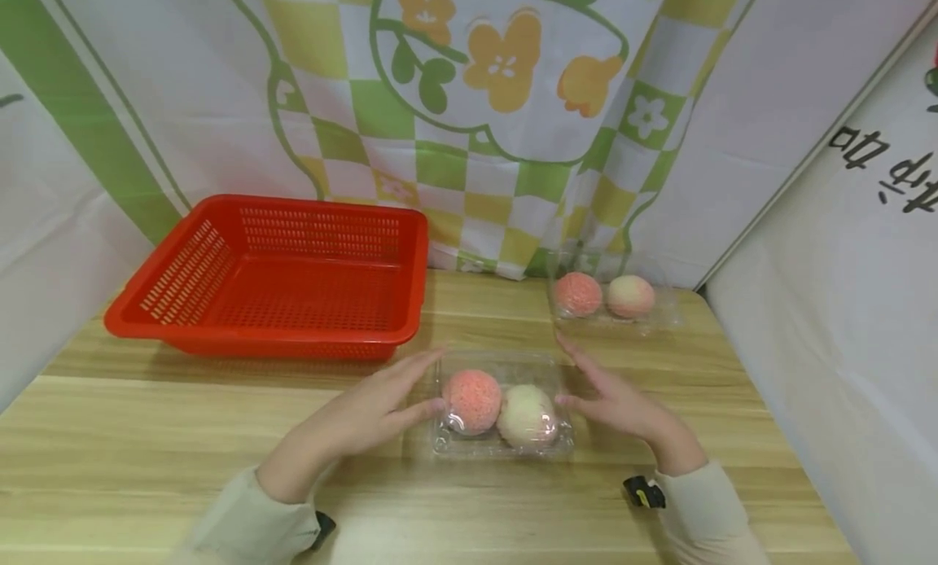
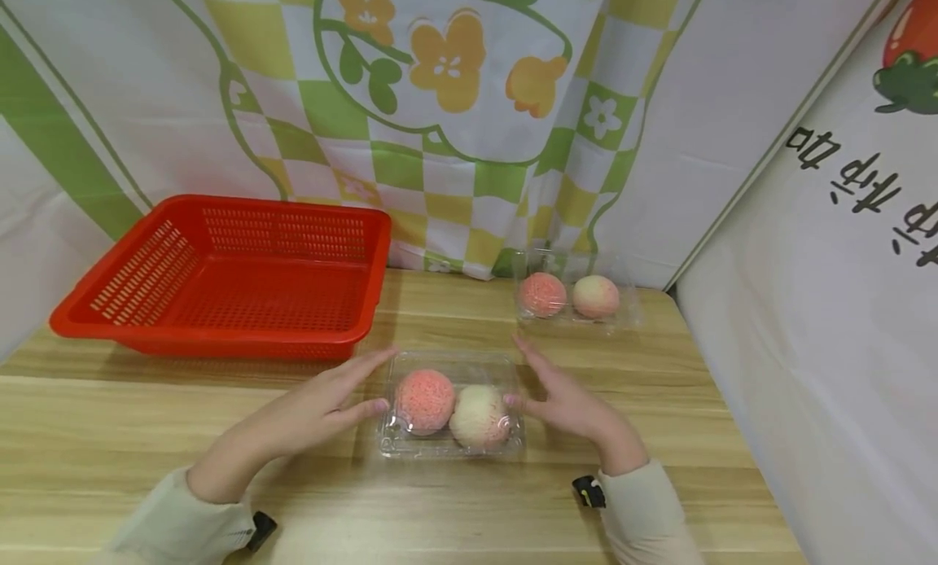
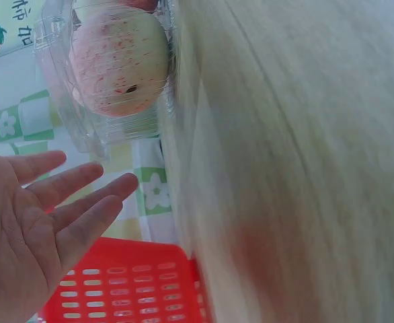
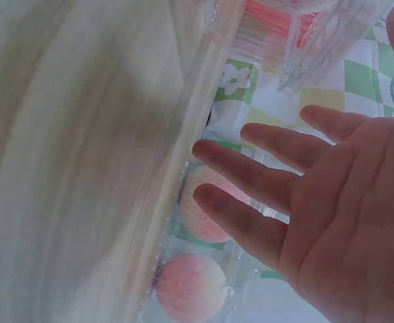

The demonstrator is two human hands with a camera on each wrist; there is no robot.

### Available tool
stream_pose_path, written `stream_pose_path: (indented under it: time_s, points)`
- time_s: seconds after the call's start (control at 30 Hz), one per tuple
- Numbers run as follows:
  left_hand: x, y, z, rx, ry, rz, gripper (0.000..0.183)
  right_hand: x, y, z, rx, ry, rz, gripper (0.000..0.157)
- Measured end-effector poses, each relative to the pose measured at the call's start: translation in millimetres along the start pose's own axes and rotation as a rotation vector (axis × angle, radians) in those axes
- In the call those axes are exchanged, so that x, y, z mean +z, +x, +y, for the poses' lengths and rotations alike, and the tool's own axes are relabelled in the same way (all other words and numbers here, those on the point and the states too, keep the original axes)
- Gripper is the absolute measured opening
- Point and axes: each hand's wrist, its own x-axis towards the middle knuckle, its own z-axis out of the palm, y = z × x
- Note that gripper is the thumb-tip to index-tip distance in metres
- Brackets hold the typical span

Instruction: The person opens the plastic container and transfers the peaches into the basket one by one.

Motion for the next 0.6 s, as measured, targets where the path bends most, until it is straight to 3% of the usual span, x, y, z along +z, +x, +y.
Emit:
stream_pose_path:
  time_s: [0.2, 0.4, 0.6]
  points:
    - [3.2, 0.1, -7.5, -0.078, -0.050, 0.016, 0.073, 5.5, 4.1, -0.8, -0.010, 0.030, -0.039, 0.095]
    - [4.7, 3.7, -11.9, -0.147, -0.075, -0.033, 0.083, 5.6, 5.3, -0.4, -0.011, 0.064, -0.066, 0.092]
    - [4.2, 12.4, -10.1, -0.141, -0.110, -0.072, 0.076, 5.2, 3.8, 1.5, 0.008, 0.120, -0.080, 0.096]
